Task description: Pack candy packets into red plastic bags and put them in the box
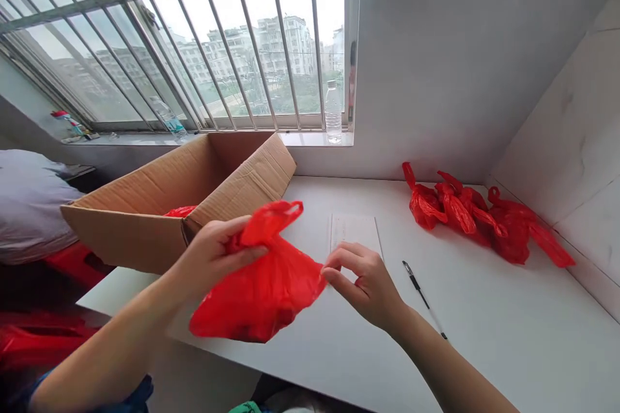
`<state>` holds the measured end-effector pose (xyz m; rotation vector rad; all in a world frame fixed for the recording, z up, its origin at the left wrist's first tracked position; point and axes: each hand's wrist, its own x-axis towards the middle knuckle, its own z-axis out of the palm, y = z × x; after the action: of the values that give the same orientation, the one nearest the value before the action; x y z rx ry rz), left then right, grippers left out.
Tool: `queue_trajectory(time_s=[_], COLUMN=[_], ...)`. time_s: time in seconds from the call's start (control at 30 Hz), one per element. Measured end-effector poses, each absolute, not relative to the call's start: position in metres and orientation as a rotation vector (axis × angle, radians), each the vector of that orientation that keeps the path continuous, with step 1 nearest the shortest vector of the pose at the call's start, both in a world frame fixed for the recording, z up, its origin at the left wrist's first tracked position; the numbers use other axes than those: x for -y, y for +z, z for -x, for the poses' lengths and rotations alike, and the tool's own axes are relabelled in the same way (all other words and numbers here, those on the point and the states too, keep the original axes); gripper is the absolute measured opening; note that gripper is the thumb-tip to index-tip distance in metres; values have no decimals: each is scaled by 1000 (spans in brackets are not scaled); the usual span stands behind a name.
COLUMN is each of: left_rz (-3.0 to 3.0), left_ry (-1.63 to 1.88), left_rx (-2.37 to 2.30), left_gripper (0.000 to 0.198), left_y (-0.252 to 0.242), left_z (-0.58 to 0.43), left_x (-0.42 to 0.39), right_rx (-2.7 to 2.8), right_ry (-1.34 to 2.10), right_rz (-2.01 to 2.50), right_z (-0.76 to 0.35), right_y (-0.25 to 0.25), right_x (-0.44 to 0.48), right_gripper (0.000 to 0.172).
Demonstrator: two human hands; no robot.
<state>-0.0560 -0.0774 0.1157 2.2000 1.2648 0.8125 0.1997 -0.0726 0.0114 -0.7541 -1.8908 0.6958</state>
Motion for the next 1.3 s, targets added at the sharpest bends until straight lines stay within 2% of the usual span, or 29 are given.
queue_trajectory(time_s=[0.2, 0.3, 0.37, 0.5, 0.57, 0.67, 0.73, 0.9, 1.0, 1.1, 1.2, 1.3], left_rz=[-1700, -1787, -1788, -1715, -1659, -1584, -1572, -1579, -1715, -2010, -2274, -2324], left_ry=[2084, 2281, 2178, 1811, 1701, 1626, 1574, 1240, 842, 482, 224, 106], left_rx=[-1767, -1774, -1765, -1676, -1635, -1540, -1454, -1561, -1713, -1888, -2076, -2168], left_gripper=[27, 22, 19, 29, 31, 32, 34, 42, 46, 42, 39, 43], left_y=[195, 213, 218, 216, 213, 209, 207, 202, 193, 185, 180, 176], left_z=[140, 169, 183, 209, 223, 241, 248, 242, 233, 227, 221, 213], left_x=[67, 41, 24, -4, -15, -30, -39, -63, -78, -95, -110, -120], right_rx=[2022, 2107, 2162, 2225, 2245, 2260, 2248, 2268, 2334, 2380, 2366, 2324], right_ry=[621, 502, 393, 205, 146, 115, 117, 154, 151, 126, 129, 126], right_rz=[840, 629, 538, 594, 645, 645, 588, 487, 463, 465, 443, 406], right_z=[-162, -103, -59, 8, 23, 24, 16, -14, -29, -37, -39, -36], right_y=[12, 31, 44, 58, 57, 53, 52, 51, 44, 34, 28, 24], right_x=[58, 45, 35, 13, 6, 3, 10, 44, 60, 67, 67, 65], right_gripper=[28, 18, 19, 51, 49, 34, 33, 37, 51, 63, 65, 64])
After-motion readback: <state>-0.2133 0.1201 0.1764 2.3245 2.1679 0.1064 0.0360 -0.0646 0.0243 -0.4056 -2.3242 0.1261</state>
